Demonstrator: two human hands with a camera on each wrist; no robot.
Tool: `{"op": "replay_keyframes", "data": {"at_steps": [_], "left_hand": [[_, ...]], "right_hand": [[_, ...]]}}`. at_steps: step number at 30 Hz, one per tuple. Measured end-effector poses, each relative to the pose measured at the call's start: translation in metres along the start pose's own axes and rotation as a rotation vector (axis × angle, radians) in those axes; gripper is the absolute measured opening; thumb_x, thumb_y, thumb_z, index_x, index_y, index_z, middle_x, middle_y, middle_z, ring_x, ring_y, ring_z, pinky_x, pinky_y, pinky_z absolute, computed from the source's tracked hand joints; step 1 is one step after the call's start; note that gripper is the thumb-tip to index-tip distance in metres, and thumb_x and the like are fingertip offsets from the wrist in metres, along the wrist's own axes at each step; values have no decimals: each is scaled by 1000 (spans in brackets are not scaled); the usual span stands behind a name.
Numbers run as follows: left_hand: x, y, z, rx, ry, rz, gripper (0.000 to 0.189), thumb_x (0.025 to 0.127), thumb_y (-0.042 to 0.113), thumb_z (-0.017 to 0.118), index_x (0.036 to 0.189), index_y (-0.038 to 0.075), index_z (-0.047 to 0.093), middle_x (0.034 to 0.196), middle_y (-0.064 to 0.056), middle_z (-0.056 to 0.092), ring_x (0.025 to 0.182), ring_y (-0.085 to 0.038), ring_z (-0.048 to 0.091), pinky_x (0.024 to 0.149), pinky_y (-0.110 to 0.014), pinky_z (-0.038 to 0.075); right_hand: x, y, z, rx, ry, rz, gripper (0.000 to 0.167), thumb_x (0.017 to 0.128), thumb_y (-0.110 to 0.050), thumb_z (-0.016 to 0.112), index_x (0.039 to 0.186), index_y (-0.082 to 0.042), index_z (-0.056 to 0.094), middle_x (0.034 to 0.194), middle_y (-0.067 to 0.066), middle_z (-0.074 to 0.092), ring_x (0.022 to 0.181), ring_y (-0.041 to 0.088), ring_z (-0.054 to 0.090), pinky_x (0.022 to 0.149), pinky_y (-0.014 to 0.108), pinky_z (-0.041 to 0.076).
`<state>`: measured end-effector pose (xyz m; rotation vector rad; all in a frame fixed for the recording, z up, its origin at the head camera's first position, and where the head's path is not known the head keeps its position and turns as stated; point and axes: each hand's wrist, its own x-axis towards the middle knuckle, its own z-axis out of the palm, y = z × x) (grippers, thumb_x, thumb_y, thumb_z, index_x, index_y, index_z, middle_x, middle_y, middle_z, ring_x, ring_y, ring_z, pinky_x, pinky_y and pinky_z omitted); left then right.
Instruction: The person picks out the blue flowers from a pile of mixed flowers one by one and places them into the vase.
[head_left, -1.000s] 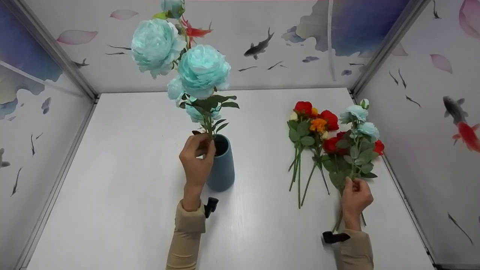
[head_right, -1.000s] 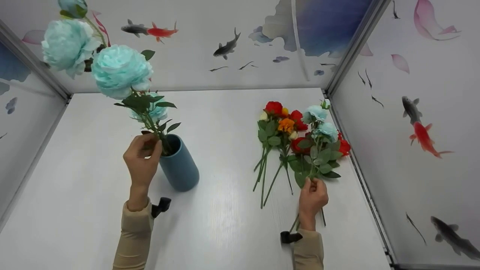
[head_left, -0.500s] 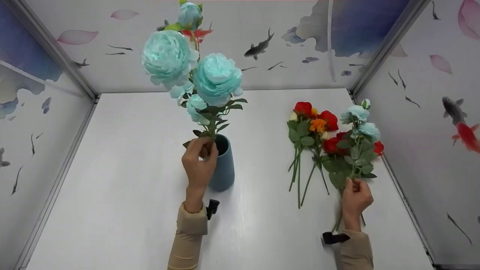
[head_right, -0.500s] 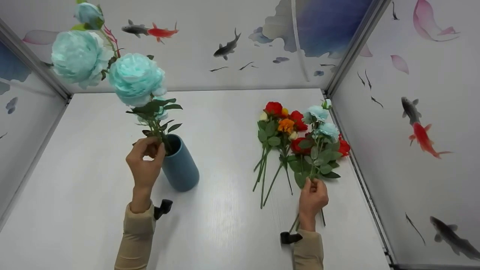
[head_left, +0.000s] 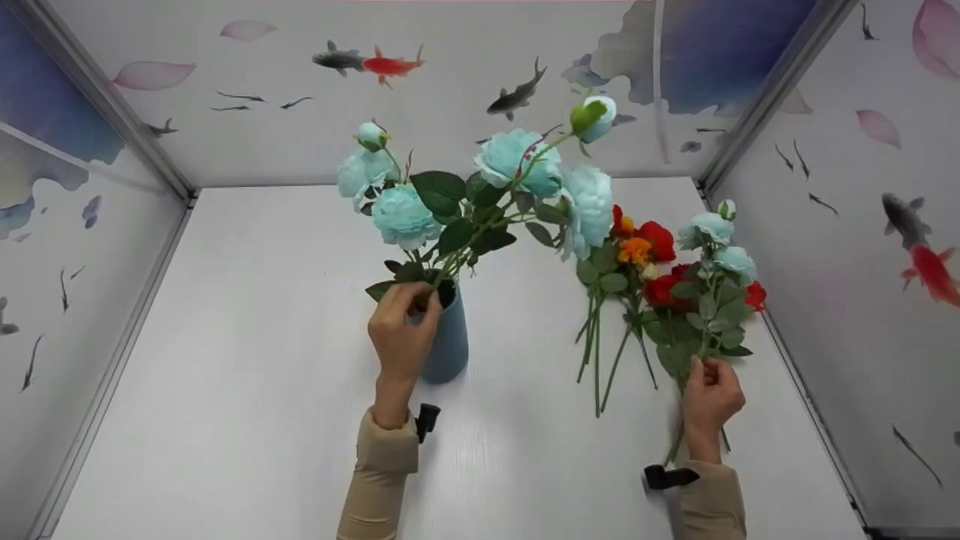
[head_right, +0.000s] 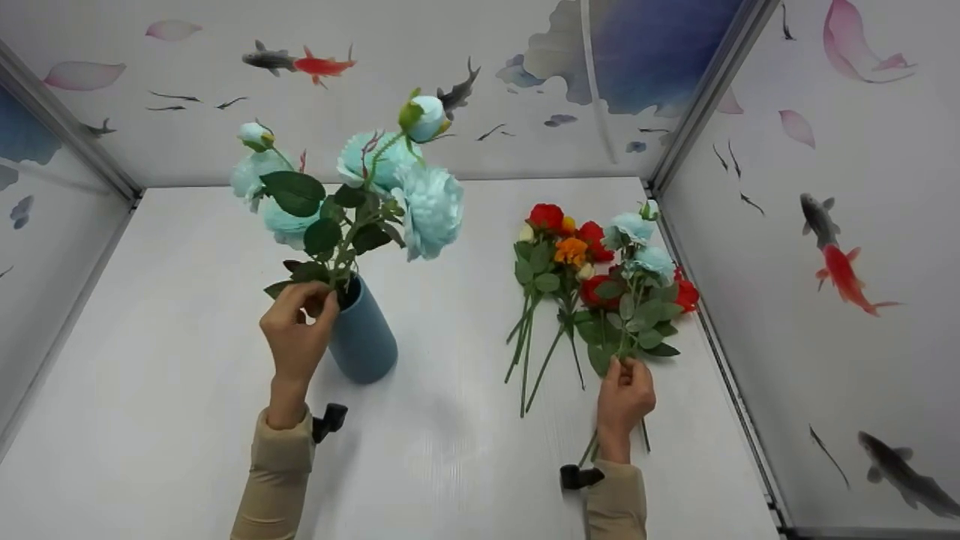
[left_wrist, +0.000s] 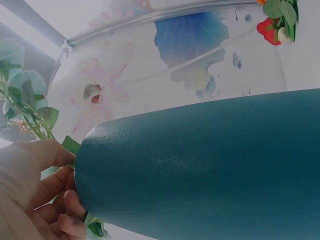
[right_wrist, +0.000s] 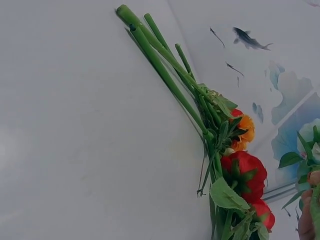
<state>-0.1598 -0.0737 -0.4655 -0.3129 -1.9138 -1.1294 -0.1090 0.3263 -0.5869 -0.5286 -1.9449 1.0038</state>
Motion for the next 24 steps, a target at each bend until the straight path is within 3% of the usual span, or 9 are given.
{"op": "replay_keyframes", "data": {"at_steps": [10,24], "left_hand": [[-8,-5,1,100,30,-29,4,76,3,64,79,0,65,74,-9,61,60,-17,57,52,-31,48],[-12,-7,4,139,40,-6,9,78,8,69,77,1,64,74,-9,59,64,-20,59,57,-34,50]], "right_hand": [[0,2,-1,1,0,-24,13,81,2,68,78,13,62,68,22,58,60,-6,40,58,15,32],[-2,2,-2,1,-16,-10,15,83,-1,67,79,13,62,69,20,57,59,-4,40,58,15,32]]}}
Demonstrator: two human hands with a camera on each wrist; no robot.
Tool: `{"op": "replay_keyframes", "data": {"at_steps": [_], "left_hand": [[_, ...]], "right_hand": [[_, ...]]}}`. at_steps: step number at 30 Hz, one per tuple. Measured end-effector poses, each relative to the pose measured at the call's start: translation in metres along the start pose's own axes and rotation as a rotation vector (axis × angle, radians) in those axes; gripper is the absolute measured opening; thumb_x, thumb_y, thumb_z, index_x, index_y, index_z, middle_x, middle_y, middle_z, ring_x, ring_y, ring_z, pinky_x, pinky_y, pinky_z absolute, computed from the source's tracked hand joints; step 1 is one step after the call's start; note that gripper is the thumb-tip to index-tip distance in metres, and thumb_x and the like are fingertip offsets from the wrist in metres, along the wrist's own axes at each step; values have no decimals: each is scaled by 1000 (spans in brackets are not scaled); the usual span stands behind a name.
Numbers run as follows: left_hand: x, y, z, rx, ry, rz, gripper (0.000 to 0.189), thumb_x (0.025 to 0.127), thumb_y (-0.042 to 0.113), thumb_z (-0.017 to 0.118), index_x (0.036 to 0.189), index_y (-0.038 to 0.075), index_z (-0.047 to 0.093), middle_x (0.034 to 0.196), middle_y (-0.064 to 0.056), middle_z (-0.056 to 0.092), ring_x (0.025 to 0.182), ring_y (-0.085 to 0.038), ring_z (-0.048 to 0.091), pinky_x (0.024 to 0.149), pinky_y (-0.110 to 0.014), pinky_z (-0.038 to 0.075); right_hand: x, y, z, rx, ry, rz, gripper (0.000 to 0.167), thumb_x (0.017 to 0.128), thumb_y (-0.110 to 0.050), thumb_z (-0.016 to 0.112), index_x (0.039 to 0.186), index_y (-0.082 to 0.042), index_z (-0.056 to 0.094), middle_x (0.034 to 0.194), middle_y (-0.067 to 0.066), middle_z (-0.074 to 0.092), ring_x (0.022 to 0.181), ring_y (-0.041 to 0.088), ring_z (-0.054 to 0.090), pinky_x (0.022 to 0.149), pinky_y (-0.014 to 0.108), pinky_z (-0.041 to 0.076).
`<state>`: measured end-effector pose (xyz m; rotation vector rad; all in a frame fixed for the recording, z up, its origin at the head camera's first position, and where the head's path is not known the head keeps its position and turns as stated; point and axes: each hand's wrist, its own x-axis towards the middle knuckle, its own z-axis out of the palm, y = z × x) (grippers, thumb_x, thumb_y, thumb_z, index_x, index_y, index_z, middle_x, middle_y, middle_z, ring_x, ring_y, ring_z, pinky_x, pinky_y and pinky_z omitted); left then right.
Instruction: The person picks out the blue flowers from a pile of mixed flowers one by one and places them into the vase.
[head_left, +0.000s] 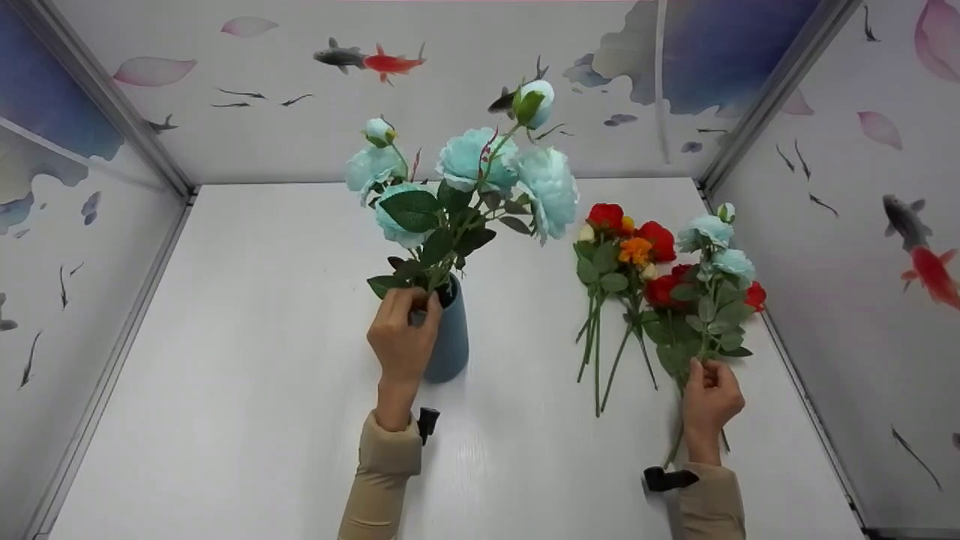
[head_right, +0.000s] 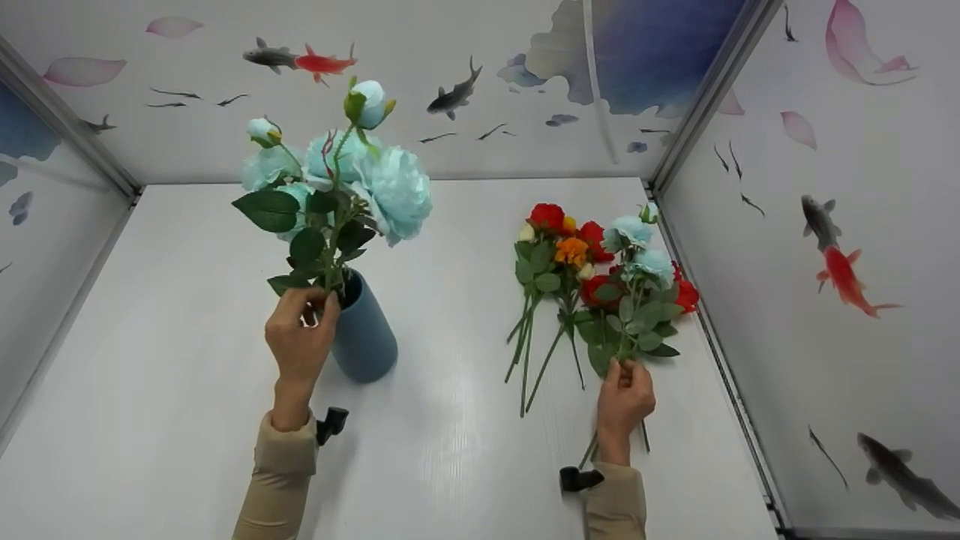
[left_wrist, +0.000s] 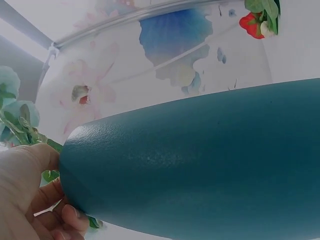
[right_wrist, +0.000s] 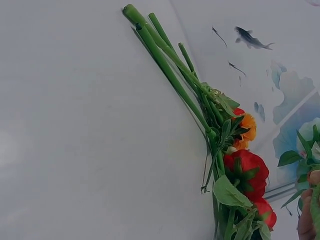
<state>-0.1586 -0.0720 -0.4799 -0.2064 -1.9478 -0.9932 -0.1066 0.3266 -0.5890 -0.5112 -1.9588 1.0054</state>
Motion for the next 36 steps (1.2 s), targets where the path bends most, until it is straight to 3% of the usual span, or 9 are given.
{"op": "replay_keyframes", "data": {"at_steps": [12,26,36], "left_hand": [[-3,4,1,31,-13,-10,12,74,11,72,72,-1,69,75,-11,56,69,-24,59,61,-38,51],[-1,8,0,129,-26,3,16,70,17,74,65,2,70,73,-10,57,65,-24,57,54,-39,49],[2,11,-4,192,-126,7,23,72,25,74,64,3,72,73,-8,58,64,-25,57,53,-39,47]], "right_hand": [[1,0,0,1,0,-8,15,83,-1,67,79,13,63,69,21,58,59,-5,41,58,16,32],[-3,-5,1,62,2,-19,14,81,2,68,78,14,62,67,21,57,59,-3,42,58,15,33],[-9,-48,-2,114,-18,-20,11,80,9,65,78,17,60,69,24,56,59,1,45,58,12,35]]}}
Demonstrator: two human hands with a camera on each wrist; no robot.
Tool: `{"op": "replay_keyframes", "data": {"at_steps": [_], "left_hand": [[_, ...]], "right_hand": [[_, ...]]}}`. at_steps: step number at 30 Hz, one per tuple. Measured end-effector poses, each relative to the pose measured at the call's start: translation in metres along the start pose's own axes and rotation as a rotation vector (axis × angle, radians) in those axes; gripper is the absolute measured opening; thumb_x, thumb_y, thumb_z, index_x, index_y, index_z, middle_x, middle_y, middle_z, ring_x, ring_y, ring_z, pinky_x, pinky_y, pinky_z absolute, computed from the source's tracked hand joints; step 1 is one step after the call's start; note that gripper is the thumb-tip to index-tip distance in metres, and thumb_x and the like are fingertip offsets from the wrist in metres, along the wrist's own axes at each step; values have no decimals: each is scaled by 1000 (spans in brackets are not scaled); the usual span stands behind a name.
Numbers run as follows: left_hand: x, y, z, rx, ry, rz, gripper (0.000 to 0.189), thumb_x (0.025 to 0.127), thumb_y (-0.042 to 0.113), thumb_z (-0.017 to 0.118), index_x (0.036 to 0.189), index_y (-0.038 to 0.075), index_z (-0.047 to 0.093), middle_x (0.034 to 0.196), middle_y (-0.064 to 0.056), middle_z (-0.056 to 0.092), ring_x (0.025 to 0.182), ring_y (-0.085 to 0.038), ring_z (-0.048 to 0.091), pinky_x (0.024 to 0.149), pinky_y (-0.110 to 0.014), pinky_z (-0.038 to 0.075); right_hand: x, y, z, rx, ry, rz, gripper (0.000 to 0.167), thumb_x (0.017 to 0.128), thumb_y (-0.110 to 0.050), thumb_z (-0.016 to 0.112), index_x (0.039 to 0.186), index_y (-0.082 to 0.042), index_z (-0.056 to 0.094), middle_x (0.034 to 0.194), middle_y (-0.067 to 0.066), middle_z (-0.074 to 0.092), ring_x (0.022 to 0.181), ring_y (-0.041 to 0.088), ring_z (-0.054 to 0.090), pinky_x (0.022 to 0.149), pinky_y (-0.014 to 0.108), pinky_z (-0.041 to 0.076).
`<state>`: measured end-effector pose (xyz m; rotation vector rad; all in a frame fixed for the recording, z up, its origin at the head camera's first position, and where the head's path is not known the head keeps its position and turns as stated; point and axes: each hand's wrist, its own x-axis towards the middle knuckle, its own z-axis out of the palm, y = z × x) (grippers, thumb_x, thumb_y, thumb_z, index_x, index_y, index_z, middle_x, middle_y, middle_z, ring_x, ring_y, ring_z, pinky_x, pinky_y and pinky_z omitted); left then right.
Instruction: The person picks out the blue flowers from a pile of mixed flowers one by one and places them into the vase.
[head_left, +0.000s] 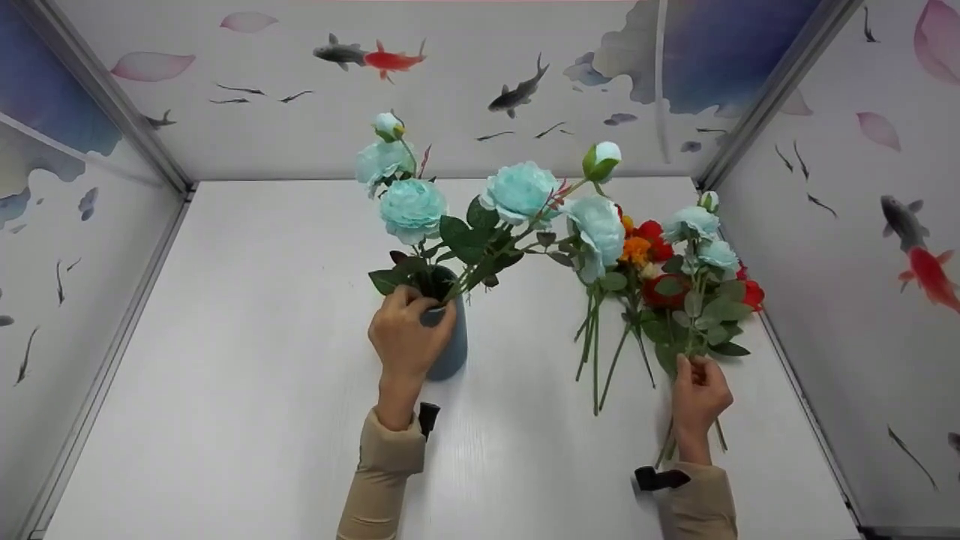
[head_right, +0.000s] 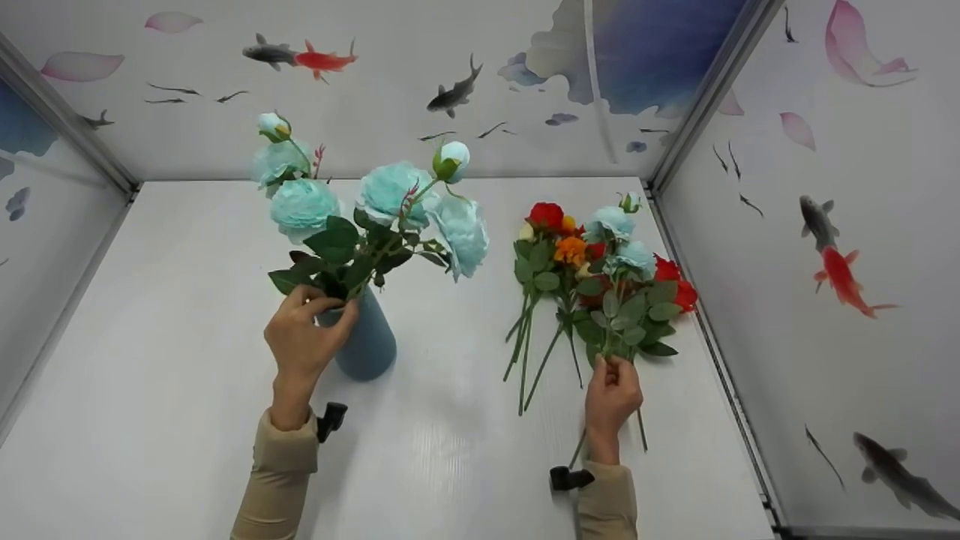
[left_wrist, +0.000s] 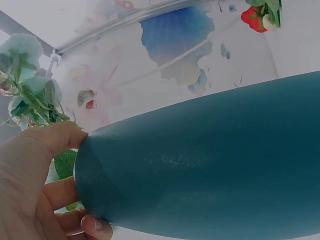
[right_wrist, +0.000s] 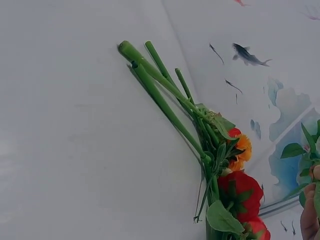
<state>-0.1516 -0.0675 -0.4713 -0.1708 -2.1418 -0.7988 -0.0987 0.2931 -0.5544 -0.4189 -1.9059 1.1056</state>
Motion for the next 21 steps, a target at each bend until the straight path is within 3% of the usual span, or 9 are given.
{"op": "replay_keyframes", "data": {"at_steps": [5,12,16,21], "left_hand": [[0,0,0,26,-20,25,22,73,26,74,65,5,72,73,-7,59,68,-24,57,52,-39,43],[-1,1,0,0,-15,5,20,73,25,74,70,6,74,75,-7,60,70,-25,58,54,-39,42],[-3,1,0,-17,2,9,20,73,25,74,73,6,73,76,-8,59,70,-24,57,54,-39,43],[-2,2,-1,-64,33,33,15,73,20,75,76,6,73,76,-7,58,69,-24,56,54,-39,41]], "right_hand": [[-1,-8,0,32,-7,2,10,79,9,65,78,17,60,67,21,56,59,1,45,58,11,34],[-3,-12,1,43,-13,-19,11,80,9,66,78,17,60,68,20,55,59,3,46,57,12,35],[-5,-15,2,71,-21,-12,11,80,9,66,80,18,60,68,20,56,59,2,46,57,13,36],[-5,-20,4,100,-18,-14,10,80,9,66,81,17,61,67,12,57,59,1,46,57,13,36]]}}
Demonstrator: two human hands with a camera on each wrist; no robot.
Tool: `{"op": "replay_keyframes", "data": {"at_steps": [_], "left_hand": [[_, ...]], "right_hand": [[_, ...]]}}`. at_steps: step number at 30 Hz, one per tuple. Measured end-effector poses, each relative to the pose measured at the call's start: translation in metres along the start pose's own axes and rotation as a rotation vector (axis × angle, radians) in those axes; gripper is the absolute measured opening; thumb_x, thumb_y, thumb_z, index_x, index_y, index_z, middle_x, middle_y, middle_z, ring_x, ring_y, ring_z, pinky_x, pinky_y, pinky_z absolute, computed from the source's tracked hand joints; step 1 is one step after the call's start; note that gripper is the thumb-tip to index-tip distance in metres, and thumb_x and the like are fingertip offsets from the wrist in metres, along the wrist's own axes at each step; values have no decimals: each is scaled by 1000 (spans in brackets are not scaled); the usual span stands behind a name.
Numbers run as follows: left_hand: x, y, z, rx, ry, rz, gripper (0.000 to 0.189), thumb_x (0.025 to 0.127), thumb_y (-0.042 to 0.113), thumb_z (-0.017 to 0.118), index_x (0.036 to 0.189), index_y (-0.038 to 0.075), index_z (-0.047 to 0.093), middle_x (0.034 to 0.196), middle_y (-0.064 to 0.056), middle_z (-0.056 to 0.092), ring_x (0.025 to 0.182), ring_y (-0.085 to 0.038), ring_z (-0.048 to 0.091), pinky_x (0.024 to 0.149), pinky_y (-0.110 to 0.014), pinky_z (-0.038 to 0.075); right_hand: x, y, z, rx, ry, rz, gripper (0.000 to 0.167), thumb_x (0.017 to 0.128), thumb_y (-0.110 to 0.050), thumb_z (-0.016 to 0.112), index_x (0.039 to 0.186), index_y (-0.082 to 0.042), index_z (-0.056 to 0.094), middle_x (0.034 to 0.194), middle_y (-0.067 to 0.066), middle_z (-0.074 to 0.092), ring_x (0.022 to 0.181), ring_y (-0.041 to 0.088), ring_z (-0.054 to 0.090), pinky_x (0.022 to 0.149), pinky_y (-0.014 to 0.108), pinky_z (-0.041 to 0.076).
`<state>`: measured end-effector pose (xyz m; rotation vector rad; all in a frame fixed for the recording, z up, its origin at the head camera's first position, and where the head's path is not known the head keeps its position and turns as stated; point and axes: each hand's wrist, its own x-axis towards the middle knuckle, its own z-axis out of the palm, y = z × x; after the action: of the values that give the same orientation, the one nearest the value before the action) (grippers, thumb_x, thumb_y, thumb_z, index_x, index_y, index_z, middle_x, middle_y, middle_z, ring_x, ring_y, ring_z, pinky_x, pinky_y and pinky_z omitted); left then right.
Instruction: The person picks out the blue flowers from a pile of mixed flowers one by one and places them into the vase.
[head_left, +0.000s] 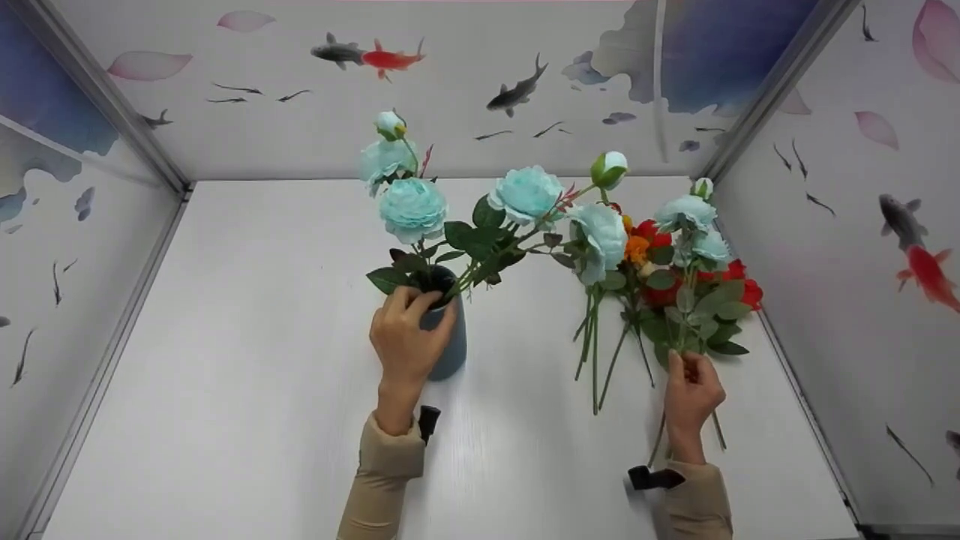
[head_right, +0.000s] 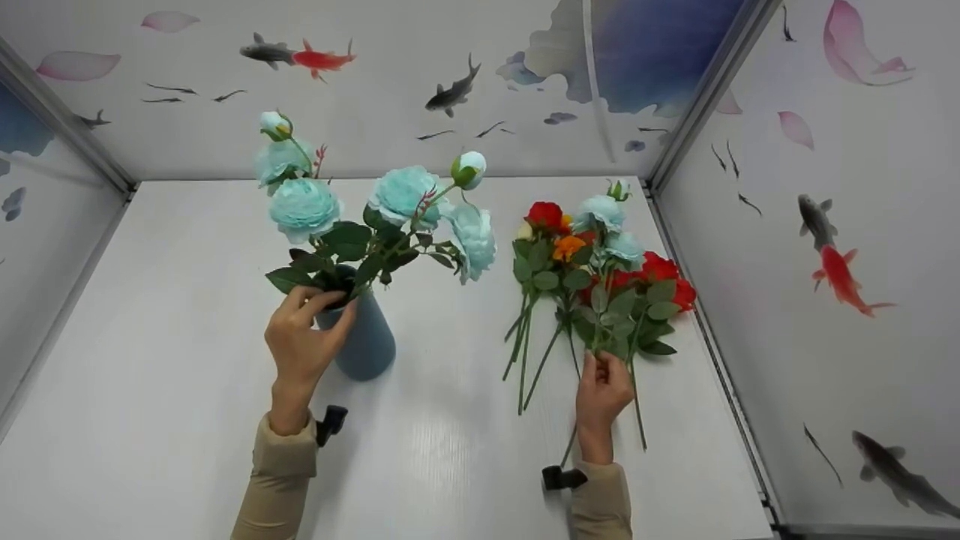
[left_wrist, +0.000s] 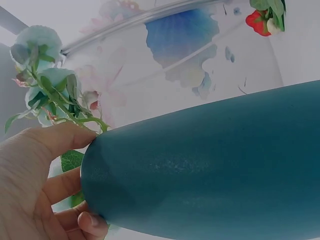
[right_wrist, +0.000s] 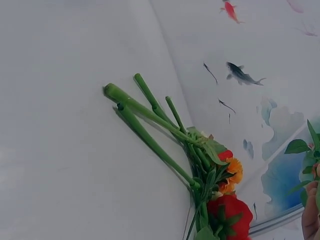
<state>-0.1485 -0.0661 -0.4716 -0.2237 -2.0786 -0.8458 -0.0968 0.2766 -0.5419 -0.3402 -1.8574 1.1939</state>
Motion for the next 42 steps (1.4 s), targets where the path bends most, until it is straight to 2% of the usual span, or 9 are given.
{"op": "replay_keyframes", "data": {"at_steps": [8,11,13,18,22,27,33,42], "left_hand": [[-4,9,-2,-102,129,81,10,71,10,74,76,3,69,74,-9,58,66,-23,56,54,-37,41],[-8,18,-1,-154,159,132,9,71,7,73,77,3,68,75,-9,59,65,-24,56,56,-37,44],[-11,23,1,-179,163,159,8,76,10,70,77,3,67,75,-9,59,65,-23,57,57,-36,47],[-14,30,6,-246,141,191,13,84,14,64,77,3,68,74,-7,60,67,-19,59,59,-33,50],[-17,32,9,-319,111,187,3,78,3,68,80,2,68,76,-7,61,67,-18,58,57,-31,50],[-20,36,13,-378,84,167,11,72,-4,69,81,2,67,79,-7,62,64,-16,57,56,-25,48],[-23,40,18,-409,41,155,14,70,-5,72,81,2,67,80,-7,62,66,-17,59,60,-24,49],[-28,40,26,-420,21,136,16,69,-6,73,81,3,68,80,-7,62,65,-18,58,56,-25,48]], "right_hand": [[-5,-13,7,31,-32,1,10,80,10,65,81,18,60,69,16,57,60,2,48,56,12,39],[-6,-17,10,36,-42,-2,11,80,10,65,81,19,60,70,20,57,60,3,48,56,12,39],[-6,-19,11,40,-45,-17,10,79,11,65,81,19,60,71,23,57,60,3,48,56,11,38],[-6,-22,14,47,-45,-45,9,78,13,65,80,20,59,70,24,55,61,3,47,57,11,37],[-7,-26,14,43,-56,-36,9,79,12,65,81,19,60,70,22,55,61,3,47,56,12,38],[-9,-29,15,60,-81,-19,9,80,10,64,82,19,60,70,21,56,59,3,48,55,13,39],[-15,-34,20,85,-106,4,9,82,8,63,84,17,61,69,16,57,59,3,50,53,13,40],[-21,-41,30,146,-112,-10,7,81,11,63,81,17,60,66,14,56,55,5,51,52,13,41]]}}
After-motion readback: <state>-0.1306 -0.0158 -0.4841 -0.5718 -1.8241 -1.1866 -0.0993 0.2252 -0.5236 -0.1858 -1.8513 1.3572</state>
